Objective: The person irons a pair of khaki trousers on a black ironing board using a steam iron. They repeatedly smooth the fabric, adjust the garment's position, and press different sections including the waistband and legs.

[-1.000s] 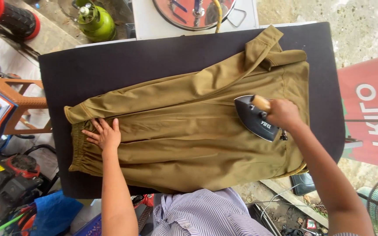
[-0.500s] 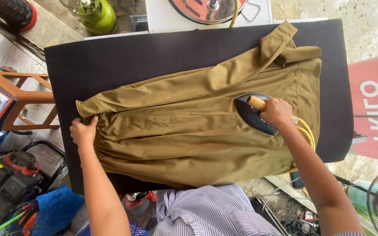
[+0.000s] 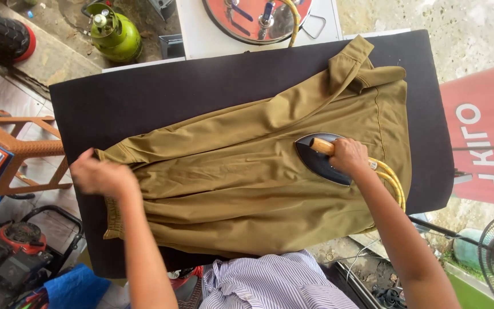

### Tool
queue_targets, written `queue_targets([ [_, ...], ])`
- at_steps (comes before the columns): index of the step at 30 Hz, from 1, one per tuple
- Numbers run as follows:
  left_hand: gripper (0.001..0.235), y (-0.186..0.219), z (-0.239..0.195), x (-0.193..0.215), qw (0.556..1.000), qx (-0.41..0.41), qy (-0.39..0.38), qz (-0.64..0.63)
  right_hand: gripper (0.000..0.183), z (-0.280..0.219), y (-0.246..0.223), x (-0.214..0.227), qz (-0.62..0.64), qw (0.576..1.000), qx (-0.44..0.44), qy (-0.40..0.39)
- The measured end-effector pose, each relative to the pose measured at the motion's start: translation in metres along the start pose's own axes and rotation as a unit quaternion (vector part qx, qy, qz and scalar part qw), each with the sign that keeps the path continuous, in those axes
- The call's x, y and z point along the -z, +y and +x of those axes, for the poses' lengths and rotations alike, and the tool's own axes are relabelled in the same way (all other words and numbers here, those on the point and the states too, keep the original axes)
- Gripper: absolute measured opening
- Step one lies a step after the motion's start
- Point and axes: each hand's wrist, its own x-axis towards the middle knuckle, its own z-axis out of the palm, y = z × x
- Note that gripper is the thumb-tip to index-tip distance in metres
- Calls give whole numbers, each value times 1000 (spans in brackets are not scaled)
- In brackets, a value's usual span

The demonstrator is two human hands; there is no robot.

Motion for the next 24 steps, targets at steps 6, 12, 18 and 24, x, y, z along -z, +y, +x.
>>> queue_targets([
  [6,63,133,-92,-163,890,-357,-277,-58,36,-8,0,6,7,999,22,32],
  [12,25,159,-109,-284,809,-404,-420,76,36,-7,-9,5,23,998,40,38],
  [18,20,162,-88,-277,814,-339,-469,50,28,4,-38,5,19,997,59,41],
  [24,40,164,-96,-186,904,-307,-297,-2,29,23,-68,6,51,998,34,15],
])
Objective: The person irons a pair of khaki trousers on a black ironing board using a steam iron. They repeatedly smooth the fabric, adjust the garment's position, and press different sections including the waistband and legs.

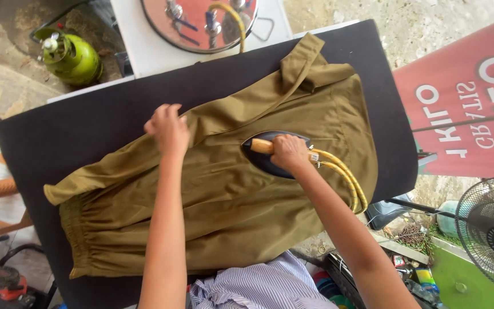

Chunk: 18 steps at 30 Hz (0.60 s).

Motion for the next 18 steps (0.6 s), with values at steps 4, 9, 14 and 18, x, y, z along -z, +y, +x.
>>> queue_targets([
  [4,44,-60,-75,46,988,83,129,-27,32,-4,33,19,27,999,-28,-14],
  [9,45,-177,-180,85,912,315,196,176,36,-11,125,41,-11,982,-182,-49],
  [14,70,-233,-218,99,878,457,77,115,45,-4,221,55,60,956,-287,4],
  [18,67,-279,-231,94,876,475,34,71,47,19,282,51,145,907,-386,83],
])
